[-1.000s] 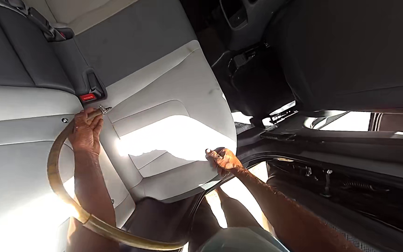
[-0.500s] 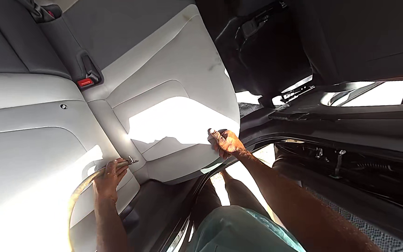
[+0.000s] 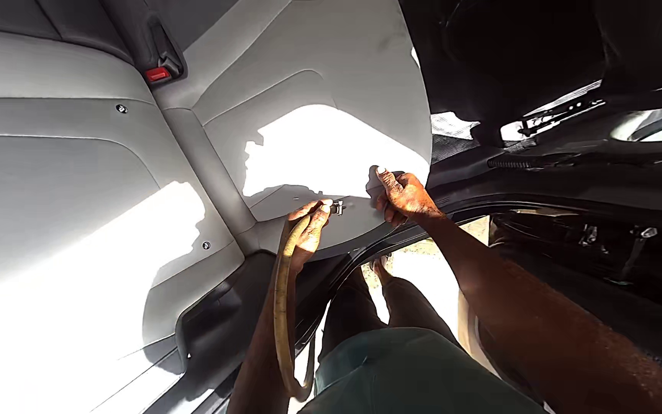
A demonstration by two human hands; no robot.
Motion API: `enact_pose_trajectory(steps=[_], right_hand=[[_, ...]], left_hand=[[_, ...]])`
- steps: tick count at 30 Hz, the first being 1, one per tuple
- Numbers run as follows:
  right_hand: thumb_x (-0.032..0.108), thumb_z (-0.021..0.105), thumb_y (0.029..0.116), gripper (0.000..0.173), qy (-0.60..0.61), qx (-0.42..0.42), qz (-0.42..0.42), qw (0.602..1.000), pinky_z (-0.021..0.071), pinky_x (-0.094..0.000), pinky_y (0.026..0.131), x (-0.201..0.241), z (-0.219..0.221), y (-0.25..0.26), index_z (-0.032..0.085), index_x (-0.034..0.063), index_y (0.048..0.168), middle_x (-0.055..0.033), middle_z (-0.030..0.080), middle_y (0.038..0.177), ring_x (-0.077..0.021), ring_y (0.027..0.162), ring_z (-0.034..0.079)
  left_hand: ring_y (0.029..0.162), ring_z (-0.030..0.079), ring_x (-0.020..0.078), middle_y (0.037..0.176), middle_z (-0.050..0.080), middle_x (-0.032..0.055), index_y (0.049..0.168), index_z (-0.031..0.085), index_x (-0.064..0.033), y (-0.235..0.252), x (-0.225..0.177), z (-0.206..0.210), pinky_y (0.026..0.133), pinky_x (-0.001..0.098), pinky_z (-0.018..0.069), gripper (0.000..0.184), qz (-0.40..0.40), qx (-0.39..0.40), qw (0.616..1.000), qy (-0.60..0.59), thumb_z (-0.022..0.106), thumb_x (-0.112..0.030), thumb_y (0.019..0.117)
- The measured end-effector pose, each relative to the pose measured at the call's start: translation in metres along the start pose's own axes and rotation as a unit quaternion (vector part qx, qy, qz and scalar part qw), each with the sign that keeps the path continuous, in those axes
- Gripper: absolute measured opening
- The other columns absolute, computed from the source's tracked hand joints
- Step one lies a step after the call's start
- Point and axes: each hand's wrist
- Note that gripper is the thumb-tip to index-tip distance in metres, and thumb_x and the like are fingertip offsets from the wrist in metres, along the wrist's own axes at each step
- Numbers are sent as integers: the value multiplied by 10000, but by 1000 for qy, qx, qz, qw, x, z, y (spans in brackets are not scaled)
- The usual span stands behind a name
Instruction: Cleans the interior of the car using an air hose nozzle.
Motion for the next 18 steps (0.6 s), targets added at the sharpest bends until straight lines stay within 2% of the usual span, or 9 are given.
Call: enact_pose_trajectory(steps=[3, 6, 9, 10, 12, 14, 16, 17, 18], right_hand=[[549, 322, 1103, 697, -6, -4, 0, 1000, 518, -367, 368, 1, 1, -4, 666, 35, 782, -92, 640, 545, -190, 379, 591], [545, 345, 1100, 671, -22, -13, -7, 1000, 508, -344, 364, 1, 2, -6, 673, 53, 783, -64, 633, 526, -161, 368, 580], [566, 359, 1087, 653, -64, -42, -29, 997, 516, -350, 390, -3, 4, -5, 673, 81, 783, -49, 645, 545, -151, 384, 587], [572, 359, 1081, 647, -94, -59, -45, 993, 540, -372, 434, -6, 8, -6, 684, 91, 793, -44, 669, 580, -154, 420, 616], [555, 360, 1074, 628, -141, -56, -113, 982, 592, -510, 654, -13, 24, -16, 723, 65, 924, -91, 744, 768, -229, 630, 721], [517, 365, 1087, 604, -131, 33, -226, 965, 577, -589, 814, -34, 51, -54, 702, 17, 1086, -154, 740, 951, -306, 843, 737], [461, 380, 1102, 527, -41, 106, -342, 933, 620, -417, 720, -45, 79, -112, 699, 42, 1076, -77, 724, 918, -189, 788, 720], [419, 367, 1112, 499, 38, 140, -366, 919, 629, -338, 684, -49, 89, -146, 691, 41, 1070, -47, 722, 898, -138, 765, 718], [429, 339, 1119, 514, 114, 160, -378, 905, 625, -292, 659, -52, 96, -176, 679, 53, 1037, -18, 711, 855, -106, 735, 709]], left_hand=[[1101, 691, 166, 1207, 713, 145, 1269, 674, 13, -6, 6, 0, 982, 360, 565, 318, 85, -37, 992, 83, 509, -175, 1072], [1059, 707, 146, 1145, 738, 122, 1235, 695, -9, -30, 3, -18, 976, 363, 568, 314, 94, -137, 972, 168, 506, -199, 1071], [808, 659, 67, 941, 729, 51, 1183, 725, -45, -66, -2, -33, 769, 292, 544, 292, 118, -252, 923, 267, 508, -189, 1051], [770, 641, 64, 912, 716, 47, 1194, 717, -42, -79, -4, -34, 737, 287, 535, 300, 117, -277, 910, 287, 497, -191, 1055], [730, 650, 100, 857, 707, 54, 1190, 714, -42, -103, -6, -25, 695, 331, 545, 317, 110, -322, 879, 333, 471, -189, 1048], [700, 639, 140, 831, 687, 62, 1189, 709, -47, -122, -7, -3, 661, 367, 543, 321, 99, -340, 862, 362, 456, -186, 1051], [768, 678, 170, 928, 725, 92, 1191, 714, -37, -130, -10, 23, 705, 384, 565, 312, 113, -350, 854, 369, 476, -181, 1049], [828, 694, 170, 998, 732, 100, 1199, 711, -33, -133, -13, 37, 741, 373, 576, 309, 119, -351, 853, 367, 485, -180, 1047], [956, 719, 187, 1130, 738, 120, 1226, 705, -29, -135, -20, 50, 820, 381, 587, 319, 115, -350, 854, 367, 493, -181, 1043]])
Point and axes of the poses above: each hand's wrist, its own y-axis towards the middle knuckle, its own z-axis out of the palm, x = y × z
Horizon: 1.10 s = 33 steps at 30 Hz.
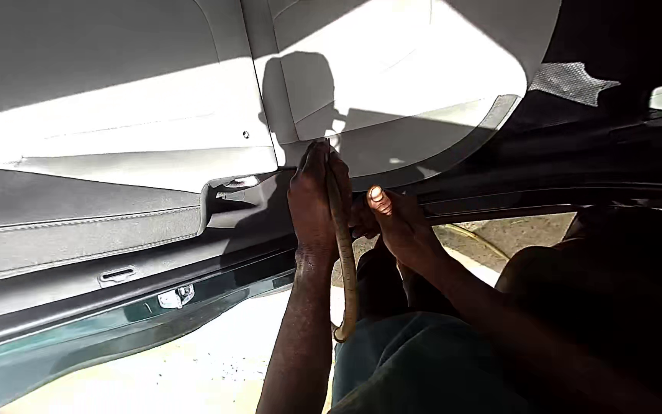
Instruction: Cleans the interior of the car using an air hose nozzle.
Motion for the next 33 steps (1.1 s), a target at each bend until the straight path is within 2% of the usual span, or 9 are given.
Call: enact_pose_trajectory(steps=[1, 3, 7, 10, 12, 17, 26, 30, 33], right_hand=[[490, 319, 1113, 530, 57, -9, -20, 998, 613, -255, 650, 15, 12, -18, 658, 102, 993, 26, 694, 820, -69, 719, 692], [622, 295, 1060, 562, 121, 12, -30, 992, 594, -227, 657, 37, 25, -49, 620, 174, 962, 77, 657, 802, -29, 725, 665], [594, 245, 1084, 677, 88, 222, -38, 970, 599, -263, 742, 50, 21, -82, 668, 70, 1151, 15, 716, 924, -52, 823, 683], [532, 251, 1108, 668, 59, 308, -74, 947, 576, -326, 760, 55, 31, -106, 678, 25, 1188, -55, 707, 920, -109, 825, 678], [492, 325, 1111, 583, 70, 323, -96, 939, 555, -393, 741, 58, 43, -118, 681, 32, 1150, -90, 693, 898, -170, 816, 671], [532, 365, 1091, 561, 47, 381, -69, 921, 509, -481, 627, 60, 61, -127, 666, 59, 1091, -87, 630, 775, -247, 714, 638], [570, 302, 1090, 606, -20, 378, -36, 925, 491, -501, 598, 53, 67, -124, 643, 71, 1053, -89, 584, 734, -276, 686, 621], [581, 276, 1088, 619, -42, 334, -7, 941, 481, -489, 597, 48, 64, -120, 631, 76, 1034, -78, 561, 710, -267, 666, 604], [551, 289, 1099, 598, -48, 307, 0, 950, 472, -471, 598, 51, 60, -117, 636, 70, 1018, -72, 552, 698, -253, 654, 593]], left_hand=[[1098, 716, 207, 1270, 711, 131, 1269, 695, -32, -1, -15, -1, 899, 393, 587, 339, -3, 7, 1000, 7, 495, -187, 1044], [1121, 710, 213, 1341, 683, 110, 1295, 694, -69, 2, -41, -16, 870, 404, 588, 338, -3, 6, 999, 45, 501, -211, 1056], [728, 644, 117, 827, 679, 1, 1014, 727, -132, 24, -61, -102, 633, 369, 494, 265, 30, -48, 988, 146, 514, -287, 1038], [778, 592, -9, 859, 646, -40, 1037, 702, -128, 17, -31, -185, 716, 263, 483, 383, 10, -99, 975, 200, 453, -418, 1059], [867, 630, 45, 981, 683, 47, 1114, 682, -55, 5, 8, -218, 815, 294, 523, 433, -28, -114, 978, 172, 446, -417, 1078], [772, 663, 10, 931, 707, 7, 1081, 685, -31, -26, 57, -200, 732, 222, 568, 303, -194, -47, 979, 45, 500, -271, 1080], [755, 652, -12, 873, 694, -39, 1010, 687, -68, -22, 88, -163, 736, 209, 566, 269, -169, -32, 985, -24, 534, -281, 1070], [757, 634, 199, 850, 671, 133, 953, 678, 4, -9, 105, -147, 738, 475, 521, 390, -183, -30, 978, 92, 514, -332, 1065], [815, 657, 325, 847, 669, 199, 910, 668, 8, -9, 97, -138, 743, 587, 493, 404, -166, -63, 971, 163, 508, -331, 1061]])
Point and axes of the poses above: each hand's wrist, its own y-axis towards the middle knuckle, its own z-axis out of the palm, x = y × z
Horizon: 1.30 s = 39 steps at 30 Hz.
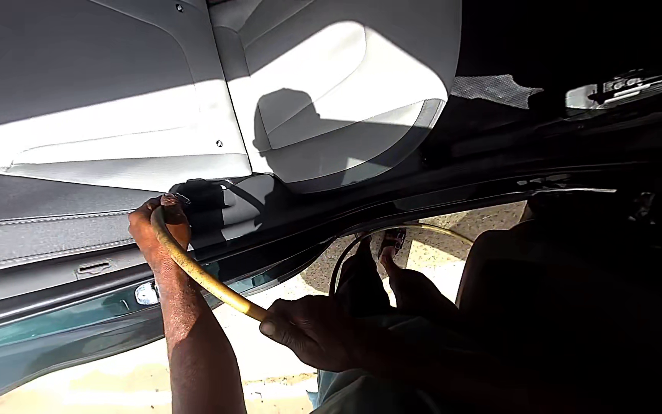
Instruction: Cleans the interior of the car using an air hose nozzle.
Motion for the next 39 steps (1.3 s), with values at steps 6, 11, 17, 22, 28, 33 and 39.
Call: enact_pose_trajectory(steps=[6, 11, 17, 22, 28, 33, 39], right_hand=[[533, 287, 1104, 584, -16, -5, 4, 1000, 468, -482, 588, 4, -1, -1, 625, 67, 1005, -77, 539, 688, -269, 650, 592], [536, 277, 1104, 612, -17, -1, 44, 999, 465, -504, 589, 0, -2, -8, 611, 36, 994, -103, 537, 686, -300, 652, 596], [544, 261, 1102, 635, -23, -44, 73, 996, 482, -526, 601, -11, 1, -13, 625, 36, 991, -116, 567, 702, -314, 680, 622], [550, 271, 1098, 635, -32, -81, 71, 994, 487, -527, 590, -8, -3, -10, 625, 32, 994, -116, 571, 702, -312, 673, 626], [372, 391, 1116, 439, -2, -245, 33, 969, 520, -426, 608, 3, -19, 3, 618, 27, 1261, -79, 593, 735, -221, 629, 590], [336, 409, 1110, 439, 17, -262, 72, 962, 536, -348, 652, 12, -33, 14, 579, 30, 1374, -54, 614, 794, -160, 638, 585], [343, 382, 1108, 485, -46, -232, 184, 954, 567, -389, 783, 17, -27, 19, 515, 35, 1457, -114, 671, 959, -212, 801, 665]], left_hand=[[764, 640, 165, 860, 661, 112, 974, 661, -6, 1, 9, 32, 748, 434, 547, 413, -1, 42, 992, -118, 512, -380, 1067], [596, 522, -12, 687, 602, 2, 866, 658, 52, -37, -55, 68, 629, 160, 480, 259, -42, 130, 957, -255, 534, -85, 1048], [833, 662, 122, 979, 690, 82, 1109, 668, -12, -49, -29, 120, 780, 316, 571, 324, -108, 199, 927, -298, 512, -295, 1086], [873, 665, 128, 1009, 688, 112, 1137, 653, 25, -42, -21, 126, 814, 325, 576, 354, -71, 182, 936, -292, 503, -293, 1090], [893, 677, 426, 914, 695, 270, 992, 708, 64, -32, -37, 123, 839, 644, 506, 405, 4, 130, 985, -109, 519, -285, 1078], [748, 644, 298, 828, 682, 185, 972, 716, 25, -31, -62, 153, 744, 519, 530, 354, 5, 194, 957, -217, 529, -254, 1081], [800, 655, 157, 945, 702, 141, 1105, 688, 34, -44, -52, 215, 760, 344, 577, 289, -15, 258, 873, -413, 565, -225, 1066]])
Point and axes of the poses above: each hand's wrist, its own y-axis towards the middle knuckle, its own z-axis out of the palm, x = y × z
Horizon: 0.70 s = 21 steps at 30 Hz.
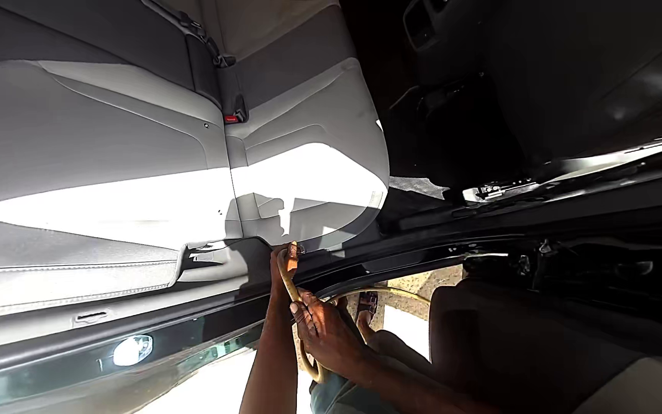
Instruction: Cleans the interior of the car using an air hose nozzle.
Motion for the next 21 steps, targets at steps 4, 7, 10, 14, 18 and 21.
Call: enact_pose_trajectory(steps=[4, 7, 10, 14, 18, 21], right_hand=[[298, 352, 1113, 436, -71, 10, 7, 997, 541, -431, 858, -18, -1, 4, 555, 42, 1401, -143, 680, 999, -265, 911, 675], [301, 352, 1113, 436, -78, 6, 10, 997, 538, -431, 868, -26, -3, 2, 564, 52, 1401, -140, 685, 1004, -259, 915, 675], [320, 366, 1100, 462, -51, -28, 0, 998, 573, -394, 715, -31, 3, 2, 551, 55, 1429, -91, 659, 888, -207, 726, 653], [228, 420, 1062, 455, -82, -154, -91, 980, 595, -419, 736, -29, -6, 13, 576, 30, 1441, -101, 709, 918, -212, 753, 682], [267, 437, 1041, 453, -122, -202, -184, 954, 584, -472, 773, 0, -35, 38, 651, 34, 1366, -128, 742, 994, -232, 810, 702], [319, 462, 1053, 414, -189, -185, -232, 936, 572, -531, 743, 38, -62, 63, 703, 111, 1318, -108, 758, 989, -248, 821, 716]], left_hand=[[970, 697, 387, 1008, 720, 256, 1096, 716, 53, -18, -3, -2, 917, 577, 524, 311, -10, -135, 974, 180, 540, -202, 1068], [921, 694, 381, 968, 719, 234, 1128, 712, 23, -25, 2, -6, 881, 577, 533, 357, -27, -144, 972, 185, 510, -269, 1089], [834, 651, 321, 910, 686, 206, 1086, 699, 26, -29, -6, -9, 820, 518, 532, 339, -42, -83, 986, 142, 530, -268, 1083], [1113, 689, 350, 1169, 724, 167, 1254, 698, -121, -39, -67, -17, 961, 586, 536, 358, -86, -47, 957, 273, 526, -374, 1066], [1163, 672, 324, 1312, 671, 118, 1395, 613, -208, -53, -129, -35, 944, 571, 550, 399, -85, -75, 933, 343, 481, -389, 1065], [1212, 655, 325, 1402, 628, 118, 1507, 506, -210, -67, -148, -65, 997, 568, 533, 478, -28, -94, 945, 312, 483, -403, 1070]])
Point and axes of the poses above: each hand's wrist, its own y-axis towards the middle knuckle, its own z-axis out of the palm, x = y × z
